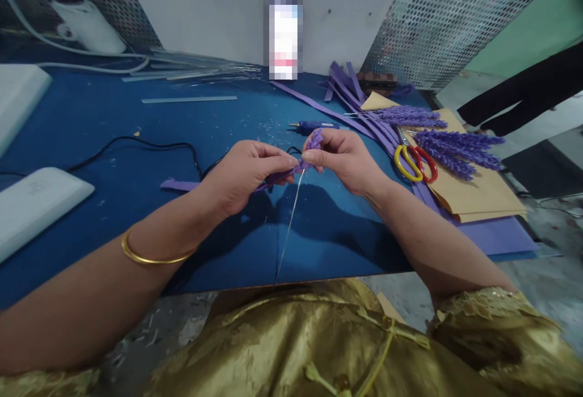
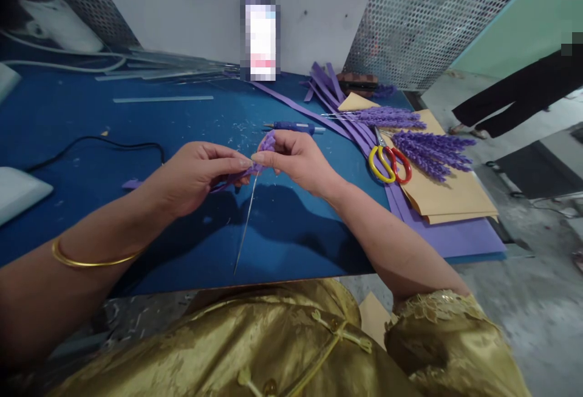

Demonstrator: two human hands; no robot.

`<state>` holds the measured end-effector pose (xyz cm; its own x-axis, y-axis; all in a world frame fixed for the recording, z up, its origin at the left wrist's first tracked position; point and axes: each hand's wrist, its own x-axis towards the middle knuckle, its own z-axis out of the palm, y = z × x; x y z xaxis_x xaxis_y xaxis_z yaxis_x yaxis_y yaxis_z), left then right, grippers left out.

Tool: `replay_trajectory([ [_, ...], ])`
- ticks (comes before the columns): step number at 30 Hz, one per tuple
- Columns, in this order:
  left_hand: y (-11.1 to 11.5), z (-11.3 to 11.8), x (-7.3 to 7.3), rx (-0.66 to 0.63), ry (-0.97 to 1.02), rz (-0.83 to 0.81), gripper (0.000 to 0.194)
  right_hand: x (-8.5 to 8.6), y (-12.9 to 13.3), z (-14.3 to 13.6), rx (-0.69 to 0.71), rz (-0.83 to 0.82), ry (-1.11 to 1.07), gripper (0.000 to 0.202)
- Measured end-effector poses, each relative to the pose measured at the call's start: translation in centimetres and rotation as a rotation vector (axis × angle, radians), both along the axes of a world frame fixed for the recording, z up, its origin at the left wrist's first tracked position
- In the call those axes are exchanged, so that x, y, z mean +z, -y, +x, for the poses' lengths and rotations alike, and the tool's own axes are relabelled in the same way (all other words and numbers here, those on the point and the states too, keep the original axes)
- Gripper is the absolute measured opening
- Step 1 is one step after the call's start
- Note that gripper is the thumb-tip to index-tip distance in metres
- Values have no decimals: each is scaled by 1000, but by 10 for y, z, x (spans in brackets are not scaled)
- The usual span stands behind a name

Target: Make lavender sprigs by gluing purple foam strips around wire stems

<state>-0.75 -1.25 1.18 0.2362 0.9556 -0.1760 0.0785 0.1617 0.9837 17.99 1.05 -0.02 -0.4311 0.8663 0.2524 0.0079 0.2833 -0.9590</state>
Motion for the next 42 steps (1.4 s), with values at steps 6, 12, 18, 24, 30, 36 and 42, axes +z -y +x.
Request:
replay_trajectory([
  [6,5,2,4,-3,-137,164,16,-7,1,-4,-125,7,82,46],
  [12,9,3,1,44,-236,304,16,-8,7,-11,-163,-92,54,48],
  [18,10,6,-4,77,-204,261,13,-7,12,-14,-161,-131,42,50],
  [24,4,4,-5,190,20,114,11,-4,12,-14,-199,-134,-3,39],
  [30,-2,3,-10,297,200,58,13,-5,22,-19,-39,-244,56,27],
  [36,-2,5,-12,258,307,-5,20,-5,22,-19,-146,-266,-14,22],
  [42,-1,3,-7,227,318,-112,25,-6,20,-18,-140,-233,-2,18],
])
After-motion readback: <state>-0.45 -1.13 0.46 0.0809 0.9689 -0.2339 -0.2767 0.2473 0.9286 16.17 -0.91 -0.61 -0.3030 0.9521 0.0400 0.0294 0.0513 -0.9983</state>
